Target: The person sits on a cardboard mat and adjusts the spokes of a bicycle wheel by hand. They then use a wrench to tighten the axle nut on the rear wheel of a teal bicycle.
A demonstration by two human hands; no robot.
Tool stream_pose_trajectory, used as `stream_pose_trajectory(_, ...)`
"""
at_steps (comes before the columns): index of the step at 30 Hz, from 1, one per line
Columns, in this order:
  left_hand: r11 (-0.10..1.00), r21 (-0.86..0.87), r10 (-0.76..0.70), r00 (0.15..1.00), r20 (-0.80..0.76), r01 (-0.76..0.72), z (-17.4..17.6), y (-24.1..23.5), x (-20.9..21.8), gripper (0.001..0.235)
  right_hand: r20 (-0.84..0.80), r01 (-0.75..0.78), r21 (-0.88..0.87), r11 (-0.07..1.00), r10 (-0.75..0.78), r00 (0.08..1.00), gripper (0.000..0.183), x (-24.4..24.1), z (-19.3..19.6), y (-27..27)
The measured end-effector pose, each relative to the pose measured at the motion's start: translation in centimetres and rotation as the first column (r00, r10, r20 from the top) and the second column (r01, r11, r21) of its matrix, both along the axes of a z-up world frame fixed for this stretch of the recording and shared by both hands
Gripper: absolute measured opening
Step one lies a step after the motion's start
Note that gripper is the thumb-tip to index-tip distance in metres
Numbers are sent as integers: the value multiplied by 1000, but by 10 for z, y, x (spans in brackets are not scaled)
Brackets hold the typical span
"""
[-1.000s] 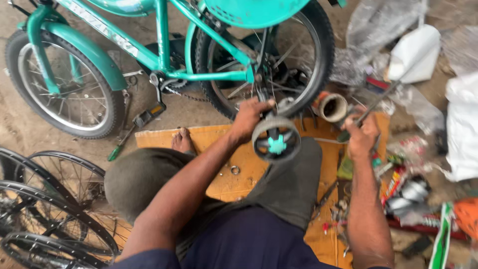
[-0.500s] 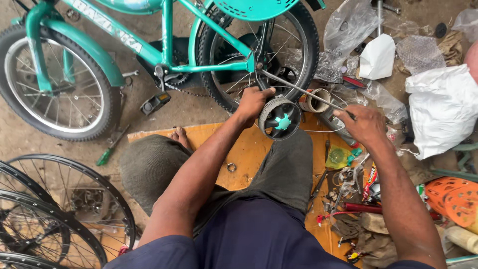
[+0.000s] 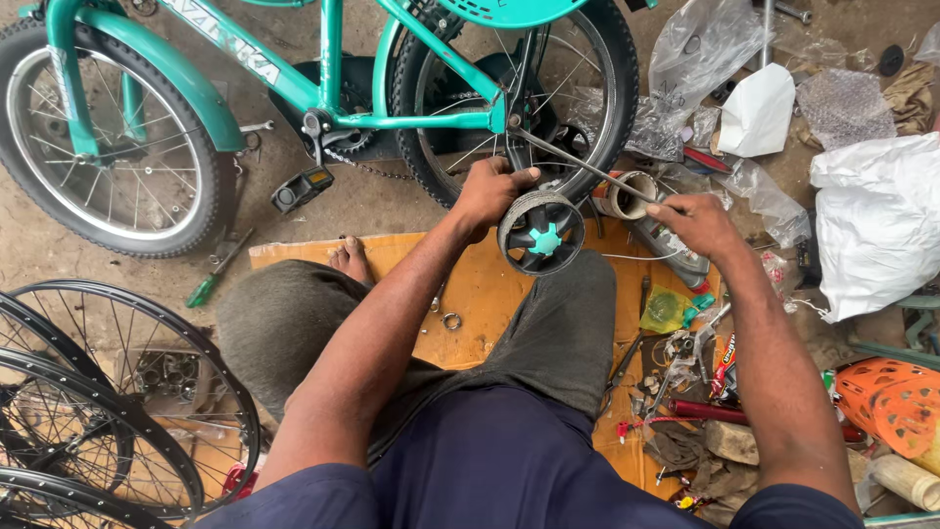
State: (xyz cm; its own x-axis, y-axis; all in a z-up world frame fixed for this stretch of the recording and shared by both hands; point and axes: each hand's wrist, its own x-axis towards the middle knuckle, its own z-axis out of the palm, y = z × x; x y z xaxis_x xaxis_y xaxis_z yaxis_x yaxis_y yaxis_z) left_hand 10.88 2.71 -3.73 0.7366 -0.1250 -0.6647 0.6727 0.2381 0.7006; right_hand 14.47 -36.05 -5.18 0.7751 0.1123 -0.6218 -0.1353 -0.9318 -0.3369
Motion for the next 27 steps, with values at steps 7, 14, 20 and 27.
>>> stream_pose_trajectory(7,999,44,-29,1000,11,29,-4,-3,5,24,42,-16,74,997,13,999,38,28,2,66)
stream_pose_trajectory(14,992,120,-32,999,43,27,6,0,-2,27,230,-335,-241,911,389,892,49,32,118,85)
stream_pose_trajectory(20,995,96,-24,999,30,21,6,-4,-1,27,381,-299,-197,934,354,854,43,16,120,58)
stream_pose_trajectory(27,998,59,21,995,97,-27,-6,-3,-1,26,387,-191,-144,971,233,892,47,11,86,19)
